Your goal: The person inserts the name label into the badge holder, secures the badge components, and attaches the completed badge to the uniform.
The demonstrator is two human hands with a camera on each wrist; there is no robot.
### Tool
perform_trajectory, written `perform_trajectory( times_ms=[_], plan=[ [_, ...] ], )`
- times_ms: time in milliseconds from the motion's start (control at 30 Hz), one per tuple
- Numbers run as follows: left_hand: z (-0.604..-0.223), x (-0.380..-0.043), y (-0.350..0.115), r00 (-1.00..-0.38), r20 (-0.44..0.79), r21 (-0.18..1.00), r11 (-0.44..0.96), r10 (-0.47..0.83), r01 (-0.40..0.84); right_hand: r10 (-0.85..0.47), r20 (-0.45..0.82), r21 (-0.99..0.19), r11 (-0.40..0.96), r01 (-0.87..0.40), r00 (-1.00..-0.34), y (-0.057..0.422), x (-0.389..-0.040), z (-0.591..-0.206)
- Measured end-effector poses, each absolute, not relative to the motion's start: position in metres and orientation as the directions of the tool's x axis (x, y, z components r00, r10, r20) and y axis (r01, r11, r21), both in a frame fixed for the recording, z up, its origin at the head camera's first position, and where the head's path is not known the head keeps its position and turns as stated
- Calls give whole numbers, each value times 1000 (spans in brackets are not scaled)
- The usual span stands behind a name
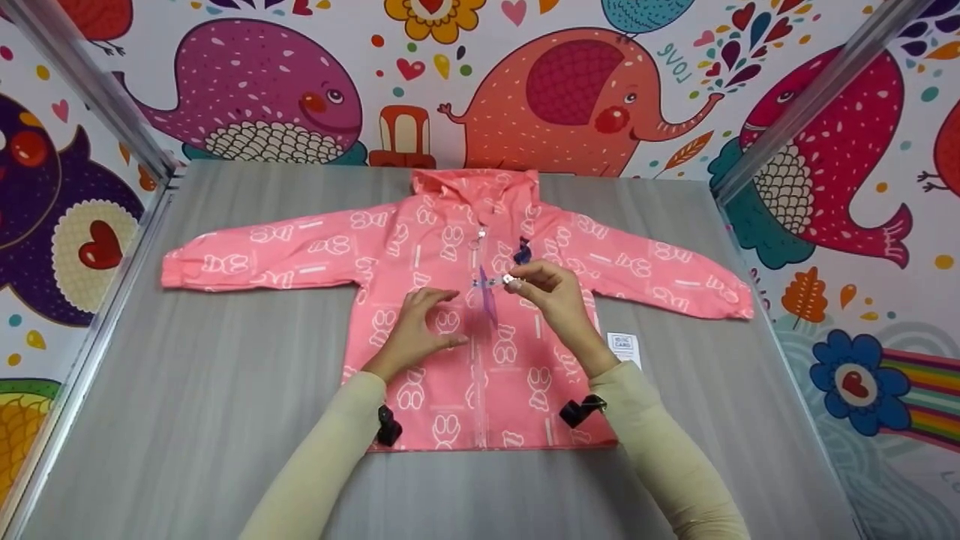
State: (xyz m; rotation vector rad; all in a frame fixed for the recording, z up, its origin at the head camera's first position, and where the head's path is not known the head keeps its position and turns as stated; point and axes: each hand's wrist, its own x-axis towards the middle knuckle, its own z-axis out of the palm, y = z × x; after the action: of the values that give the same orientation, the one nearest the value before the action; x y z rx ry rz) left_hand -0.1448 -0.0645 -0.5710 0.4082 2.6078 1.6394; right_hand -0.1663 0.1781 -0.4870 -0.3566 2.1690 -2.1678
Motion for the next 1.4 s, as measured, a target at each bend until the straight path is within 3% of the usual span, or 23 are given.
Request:
perform_trajectory(
  times_ms=[600, 1400],
  plan=[
    [-569, -148, -56, -938, 196, 877, 378, 285, 298, -254, 125, -991, 20, -135, -959, 172, -162, -479],
    [-569, -147, -61, -965, 111, 883, 421, 239, 206, -219, 135, -991, -10, -137, -966, 180, -167, -487]
  ],
)
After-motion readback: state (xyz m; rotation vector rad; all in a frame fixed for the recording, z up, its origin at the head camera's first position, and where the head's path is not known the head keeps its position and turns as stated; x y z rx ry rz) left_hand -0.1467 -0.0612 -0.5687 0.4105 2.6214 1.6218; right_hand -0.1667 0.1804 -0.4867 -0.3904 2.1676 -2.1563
